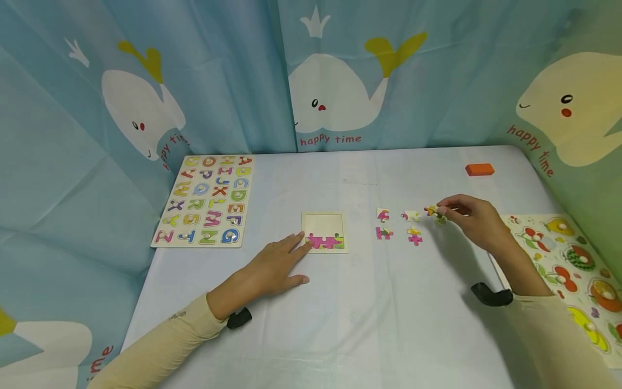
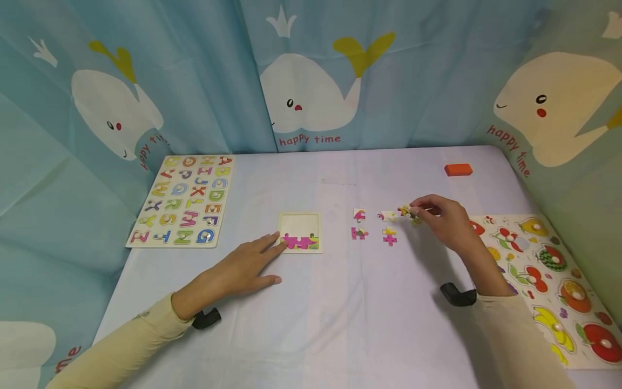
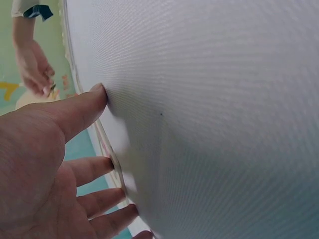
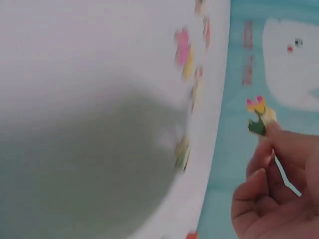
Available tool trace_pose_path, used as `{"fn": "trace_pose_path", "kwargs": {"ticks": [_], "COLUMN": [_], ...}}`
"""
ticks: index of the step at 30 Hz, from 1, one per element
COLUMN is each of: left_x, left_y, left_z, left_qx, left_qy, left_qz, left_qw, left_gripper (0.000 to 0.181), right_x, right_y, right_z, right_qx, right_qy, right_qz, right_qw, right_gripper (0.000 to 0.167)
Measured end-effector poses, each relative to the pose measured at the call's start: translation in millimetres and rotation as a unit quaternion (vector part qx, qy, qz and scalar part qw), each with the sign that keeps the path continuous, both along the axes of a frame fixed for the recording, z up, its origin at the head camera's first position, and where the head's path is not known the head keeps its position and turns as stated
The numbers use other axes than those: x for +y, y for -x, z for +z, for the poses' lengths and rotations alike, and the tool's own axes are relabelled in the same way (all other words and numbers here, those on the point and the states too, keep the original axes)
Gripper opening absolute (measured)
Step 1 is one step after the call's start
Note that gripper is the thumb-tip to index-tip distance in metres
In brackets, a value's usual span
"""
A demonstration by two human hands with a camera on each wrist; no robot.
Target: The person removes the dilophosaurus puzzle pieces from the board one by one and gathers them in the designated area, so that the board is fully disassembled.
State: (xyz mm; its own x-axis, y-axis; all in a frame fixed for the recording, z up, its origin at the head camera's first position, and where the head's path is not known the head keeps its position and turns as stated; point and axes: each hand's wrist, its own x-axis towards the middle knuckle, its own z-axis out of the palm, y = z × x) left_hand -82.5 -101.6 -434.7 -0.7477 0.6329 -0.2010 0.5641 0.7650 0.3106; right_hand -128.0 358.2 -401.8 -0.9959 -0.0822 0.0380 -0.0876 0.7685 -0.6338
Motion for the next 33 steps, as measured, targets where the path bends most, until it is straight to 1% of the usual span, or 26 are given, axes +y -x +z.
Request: {"fn": "trace_pose_path", "kwargs": {"ticks": [3, 6, 9, 11, 13, 17, 20, 23, 26, 28, 31, 33], "left_x": [-0.7, -0.9, -0.9, -0.9, -0.8, -0.4, -0.1, 0.4, 0.7, 0.8, 0.7, 0.7], "left_y": [-0.1, 0.1, -0.2, -0.5, -0.7, -0.7, -0.6, -0.4, -0.2, 0.1, 0.4, 0.5], "left_z": [-0.9, -0.9, -0.5, 0.1, 0.7, 1.7, 2.0, 2.1, 2.3, 2.3, 1.4, 0.3], "left_qx": [0.002, 0.003, 0.001, -0.001, -0.003, -0.005, -0.006, -0.007, -0.008, -0.008, -0.009, -0.008], "left_qy": [-0.002, -0.004, -0.005, -0.004, -0.005, -0.005, -0.005, -0.005, -0.005, -0.004, -0.001, 0.002], "left_qz": [-0.002, -0.005, -0.004, -0.002, -0.001, 0.000, 0.001, 0.002, 0.005, 0.005, 0.005, 0.006], "left_qw": [1.0000, 1.0000, 1.0000, 1.0000, 1.0000, 1.0000, 1.0000, 1.0000, 0.9999, 0.9999, 0.9999, 0.9999], "left_gripper": [0.080, 0.080, 0.080, 0.080, 0.080, 0.081, 0.081, 0.080, 0.080, 0.081, 0.081, 0.082], "right_x": [19, 31, 36, 37, 37, 33, 30, 26, 22, 17, 3, -12], "right_y": [-3.2, -5.1, -5.7, -5.1, -4.4, -2.6, -1.6, -1.2, -0.7, -0.2, 1.5, 2.5], "right_z": [-3.8, -9.0, -14.0, -17.2, -20.6, -26.2, -27.9, -27.5, -25.3, -22.1, -13.3, -5.9], "right_qx": [-0.045, -0.090, -0.125, -0.140, -0.142, -0.129, -0.119, -0.111, -0.104, -0.102, -0.094, -0.075], "right_qy": [-0.010, -0.012, -0.015, -0.019, -0.025, -0.051, -0.075, -0.085, -0.095, -0.108, -0.116, -0.111], "right_qz": [0.018, 0.045, 0.064, 0.068, 0.065, 0.059, 0.053, 0.050, 0.049, 0.044, 0.039, 0.040], "right_qw": [0.9988, 0.9948, 0.9900, 0.9877, 0.9874, 0.9886, 0.9887, 0.9889, 0.9888, 0.9879, 0.9880, 0.9901], "right_gripper": [0.029, 0.027, 0.024, 0.024, 0.025, 0.027, 0.025, 0.020, 0.019, 0.022, 0.025, 0.026]}}
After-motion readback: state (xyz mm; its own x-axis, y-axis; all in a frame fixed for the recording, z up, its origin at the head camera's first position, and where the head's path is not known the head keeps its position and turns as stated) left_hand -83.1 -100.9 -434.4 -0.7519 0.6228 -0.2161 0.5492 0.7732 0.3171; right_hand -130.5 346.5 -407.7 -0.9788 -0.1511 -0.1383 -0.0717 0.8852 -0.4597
